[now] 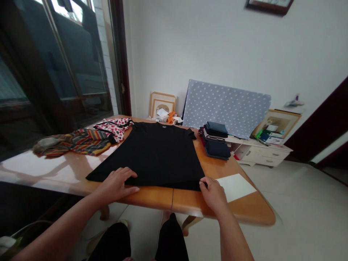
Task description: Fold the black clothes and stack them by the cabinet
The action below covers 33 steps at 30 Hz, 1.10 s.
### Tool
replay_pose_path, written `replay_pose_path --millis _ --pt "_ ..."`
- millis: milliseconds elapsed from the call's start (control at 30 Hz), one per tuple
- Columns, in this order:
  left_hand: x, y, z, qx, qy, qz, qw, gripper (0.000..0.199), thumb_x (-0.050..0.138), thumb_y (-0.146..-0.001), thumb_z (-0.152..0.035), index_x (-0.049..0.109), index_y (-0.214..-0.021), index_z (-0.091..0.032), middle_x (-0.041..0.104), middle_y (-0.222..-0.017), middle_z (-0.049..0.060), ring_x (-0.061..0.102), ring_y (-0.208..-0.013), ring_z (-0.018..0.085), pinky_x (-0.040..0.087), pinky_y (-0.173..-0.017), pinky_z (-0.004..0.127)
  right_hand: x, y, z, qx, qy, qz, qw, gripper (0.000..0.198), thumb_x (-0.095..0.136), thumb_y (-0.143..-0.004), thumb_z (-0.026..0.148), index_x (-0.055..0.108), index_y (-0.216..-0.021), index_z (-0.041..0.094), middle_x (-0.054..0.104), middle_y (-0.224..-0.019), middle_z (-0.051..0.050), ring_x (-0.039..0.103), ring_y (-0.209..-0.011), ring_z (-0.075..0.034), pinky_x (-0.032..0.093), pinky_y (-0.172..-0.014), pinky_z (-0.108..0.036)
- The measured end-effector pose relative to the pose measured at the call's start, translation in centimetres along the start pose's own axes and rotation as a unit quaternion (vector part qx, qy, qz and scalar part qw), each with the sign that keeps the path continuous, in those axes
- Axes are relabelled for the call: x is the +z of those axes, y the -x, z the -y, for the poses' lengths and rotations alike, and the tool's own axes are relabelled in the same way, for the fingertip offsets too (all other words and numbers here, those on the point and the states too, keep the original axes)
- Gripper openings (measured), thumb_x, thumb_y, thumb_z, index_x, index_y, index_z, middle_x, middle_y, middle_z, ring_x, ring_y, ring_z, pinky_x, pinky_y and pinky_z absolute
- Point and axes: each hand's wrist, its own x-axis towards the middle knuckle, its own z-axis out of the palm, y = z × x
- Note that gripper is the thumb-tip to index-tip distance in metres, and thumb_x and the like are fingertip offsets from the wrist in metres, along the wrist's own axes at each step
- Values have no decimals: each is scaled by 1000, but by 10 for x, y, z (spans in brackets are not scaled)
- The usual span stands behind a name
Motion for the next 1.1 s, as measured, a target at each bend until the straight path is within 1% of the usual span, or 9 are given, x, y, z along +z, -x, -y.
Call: replay_pose_path --millis 100,200,300,467,533,633,700,833,1100 --pt "-2 -2 -12 -5 -38 -15 999 47 68 -77 -58 65 -112 -27 63 -109 7 55 -104 29 38 -85 39 1 -2 -1 19 -7 -11 1000 31 42 -91 46 66 -93 26 70 -87 -2 63 -80 -21 44 -69 -30" --pt "-1 -3 -17 -9 -64 -29 997 29 61 -85 -47 67 -105 -26 63 -102 7 56 -100 28 38 -83 40 3 -3 -3 20 -10 -17 1000 32 41 -91 47 65 -91 26 70 -87 -2 64 -79 -21 44 -68 -30" --pt "0 -3 -13 -21 -84 -34 996 17 52 -90 -30 67 -96 -26 62 -97 7 57 -95 26 37 -80 39 6 -4 -8 7 -23 -22 999 25 47 -87 41 66 -94 27 71 -91 -2 65 -83 -21 45 -69 -30" --pt "-8 -9 3 -29 -72 -35 996 17 50 -87 -21 65 -94 -25 63 -96 5 58 -94 25 38 -78 36 8 -9 -13 -15 -32 -6 999 22 53 -79 30 68 -94 26 71 -93 -2 64 -87 -21 46 -75 -31" --pt "-15 -17 5 -35 -63 -80 994 19 48 -88 -20 63 -99 -25 63 -101 5 58 -97 24 39 -81 37 6 -12 -10 -8 -33 -37 999 23 51 -81 30 67 -95 25 70 -94 -2 63 -88 -21 46 -78 -32" --pt "-22 -28 6 -40 -73 -160 984 21 47 -89 -19 58 -106 -22 62 -108 8 56 -103 26 39 -88 39 4 -12 -5 0 -22 -122 992 25 47 -84 30 65 -100 24 68 -99 -4 61 -93 -22 44 -83 -34" --pt "-22 -29 8 -27 -86 -143 986 21 48 -86 -16 58 -103 -22 62 -105 8 56 -103 26 39 -87 39 5 -10 -4 -12 1 -123 992 23 48 -83 27 65 -98 24 68 -101 -4 59 -97 -22 43 -86 -34" --pt "-11 -18 18 -27 -88 -73 993 22 50 -81 -12 59 -97 -23 62 -101 7 56 -100 26 39 -83 38 14 -3 -11 -20 34 -59 997 22 49 -80 23 66 -94 26 67 -100 -3 58 -100 -23 43 -88 -35" --pt "-4 5 49 -90 -113 -97 985 21 50 -86 -22 58 -105 -23 62 -106 7 57 -104 26 40 -90 39 25 -3 -27 4 29 -67 997 27 52 -78 28 63 -103 24 66 -105 -6 59 -102 -25 44 -89 -38"
